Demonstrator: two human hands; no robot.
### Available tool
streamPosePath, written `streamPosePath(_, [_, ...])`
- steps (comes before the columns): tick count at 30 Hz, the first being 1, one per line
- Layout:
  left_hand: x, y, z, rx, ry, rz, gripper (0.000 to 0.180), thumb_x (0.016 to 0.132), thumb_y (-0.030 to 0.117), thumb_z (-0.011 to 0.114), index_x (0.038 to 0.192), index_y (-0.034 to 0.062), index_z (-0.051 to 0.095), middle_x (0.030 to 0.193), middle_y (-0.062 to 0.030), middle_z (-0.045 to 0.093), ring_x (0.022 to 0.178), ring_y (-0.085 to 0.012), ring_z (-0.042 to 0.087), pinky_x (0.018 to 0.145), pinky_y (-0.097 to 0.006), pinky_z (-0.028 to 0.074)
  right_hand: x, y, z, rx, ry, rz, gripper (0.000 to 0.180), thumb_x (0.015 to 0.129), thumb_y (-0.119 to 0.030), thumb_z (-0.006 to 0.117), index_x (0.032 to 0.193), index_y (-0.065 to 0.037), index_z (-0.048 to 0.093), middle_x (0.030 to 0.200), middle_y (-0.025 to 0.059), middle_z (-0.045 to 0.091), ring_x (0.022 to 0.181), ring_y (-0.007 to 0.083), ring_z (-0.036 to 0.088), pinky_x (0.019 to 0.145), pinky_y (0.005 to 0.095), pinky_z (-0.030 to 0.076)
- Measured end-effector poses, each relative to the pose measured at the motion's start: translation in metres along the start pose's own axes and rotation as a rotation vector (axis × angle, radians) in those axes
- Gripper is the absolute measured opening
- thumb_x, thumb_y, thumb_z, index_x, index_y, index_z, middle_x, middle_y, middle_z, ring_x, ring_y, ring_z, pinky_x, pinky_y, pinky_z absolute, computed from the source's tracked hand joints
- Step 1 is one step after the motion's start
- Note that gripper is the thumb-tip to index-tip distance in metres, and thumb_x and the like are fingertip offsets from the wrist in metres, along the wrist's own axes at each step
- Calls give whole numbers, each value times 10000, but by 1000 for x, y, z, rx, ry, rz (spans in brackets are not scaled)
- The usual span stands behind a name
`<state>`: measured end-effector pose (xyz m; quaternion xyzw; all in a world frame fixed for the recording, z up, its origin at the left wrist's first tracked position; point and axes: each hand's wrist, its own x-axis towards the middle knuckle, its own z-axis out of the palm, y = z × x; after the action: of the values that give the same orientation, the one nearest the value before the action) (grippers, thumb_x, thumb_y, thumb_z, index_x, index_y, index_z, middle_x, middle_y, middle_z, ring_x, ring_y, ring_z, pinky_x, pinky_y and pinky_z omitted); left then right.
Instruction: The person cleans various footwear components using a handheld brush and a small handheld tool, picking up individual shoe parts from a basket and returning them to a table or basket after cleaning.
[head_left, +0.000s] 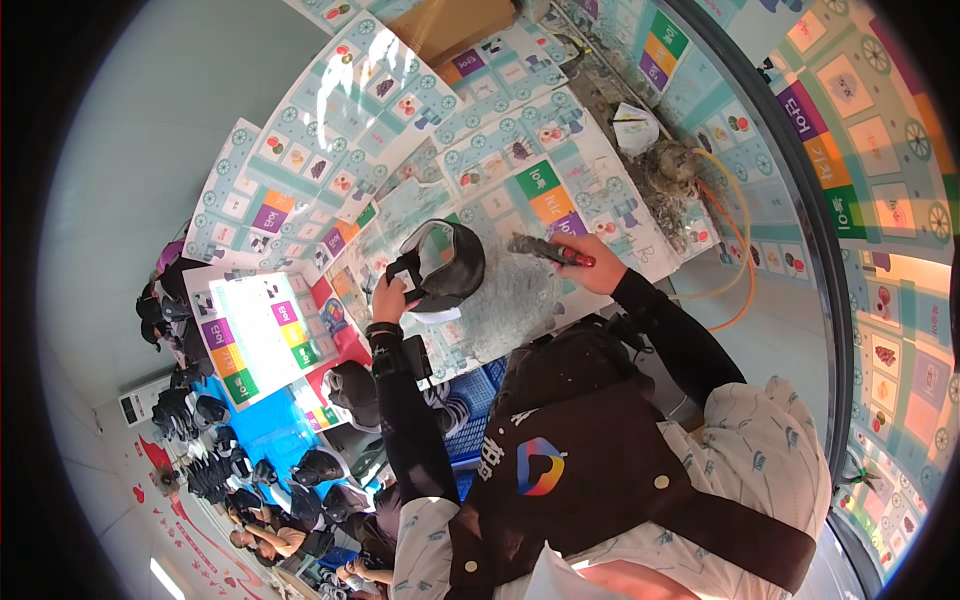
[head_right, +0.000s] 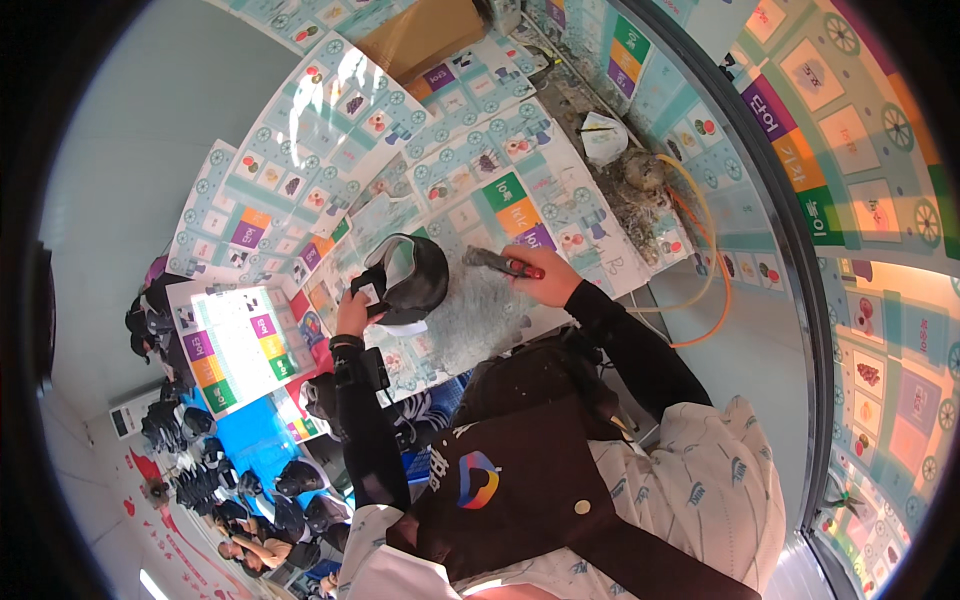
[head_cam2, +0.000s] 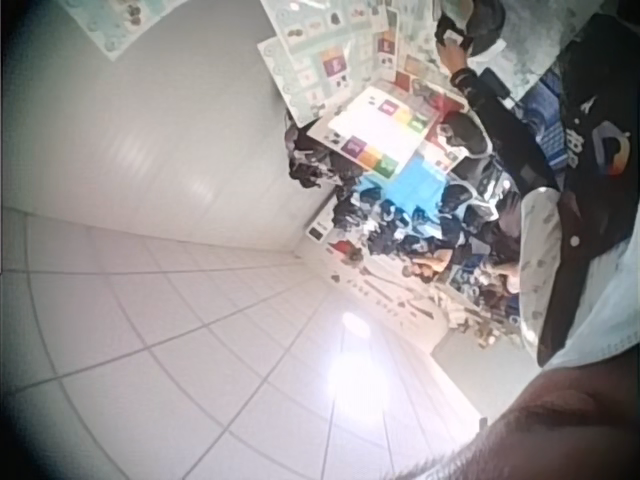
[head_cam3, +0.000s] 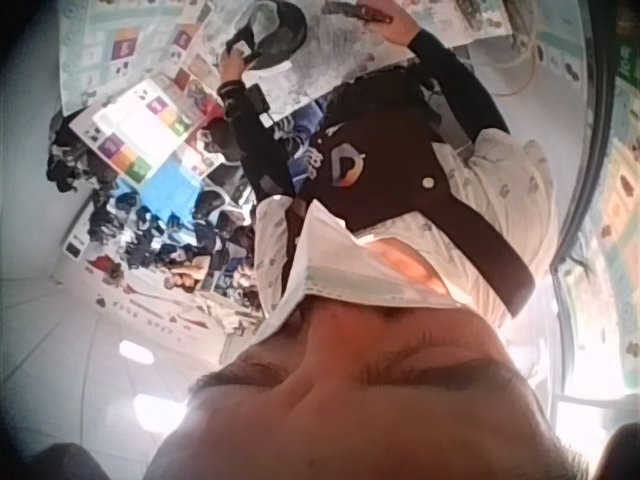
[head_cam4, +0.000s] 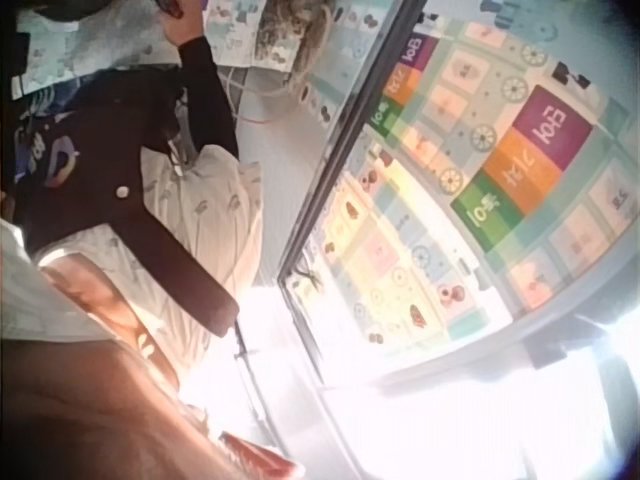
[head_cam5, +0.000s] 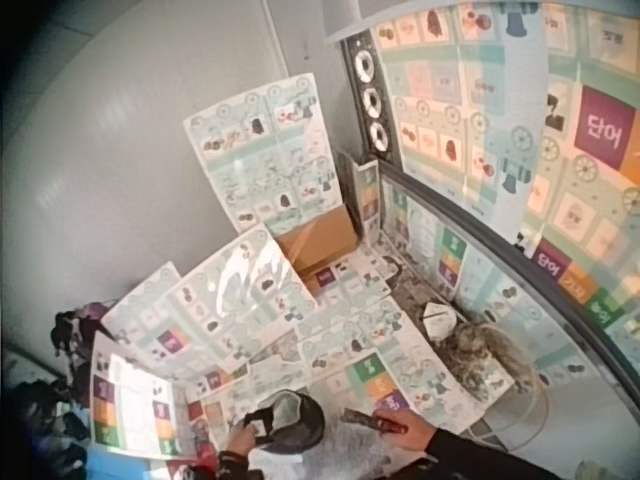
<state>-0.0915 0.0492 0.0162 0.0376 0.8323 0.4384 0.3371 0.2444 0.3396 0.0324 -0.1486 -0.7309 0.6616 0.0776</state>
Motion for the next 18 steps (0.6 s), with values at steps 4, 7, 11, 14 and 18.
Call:
streamPosePath(4, [4, -10, -7, -33, -48, -95, 446, 871, 160, 496, 1286, 1, 538, 1084, -135, 601, 864, -287, 687, 663, -412, 652, 5, -5, -8, -86, -139, -27, 308, 805, -86, 680, 1101, -26, 622, 772, 63, 587, 661, 175, 534, 664, 315, 436])
streamPosePath(7, [9, -19, -13, -38, -99, -92, 452, 872, 162, 503, 1300, 20, 536, 1086, -131, 600, 875, -279, 684, 669, -404, 648, 2, 10, -6, -61, -109, -3, 347, 790, -75, 688, 1128, -27, 628, 795, 59, 606, 700, 178, 567, 680, 321, 450])
streamPosePath(11, [11, -30, -22, -30, -97, -76, 455, 870, 154, 514, 1311, 47, 550, 1069, -122, 607, 865, -260, 687, 674, -392, 640, 2, 6, -9, 160, -99, 268, 448, 759, -88, 704, 1196, -24, 631, 857, 73, 654, 785, 192, 624, 739, 326, 485])
streamPosePath(14, [11, -13, -11, -56, -156, -60, 460, 870, 142, 511, 1318, 44, 551, 1028, -98, 612, 865, -254, 682, 664, -389, 640, 2, 33, -19, -108, -130, 90, 507, 752, -95, 703, 1247, -20, 621, 879, 90, 668, 795, 194, 633, 766, 312, 497])
streamPosePath(18, [21, -36, -37, -17, -170, 100, 419, 869, 136, 545, 1265, 16, 613, 994, -58, 638, 948, -185, 626, 824, -308, 535, 9, 28, -16, -4, -28, 126, 470, 746, -87, 686, 1206, -17, 624, 878, 113, 659, 803, 235, 633, 756, 333, 491])
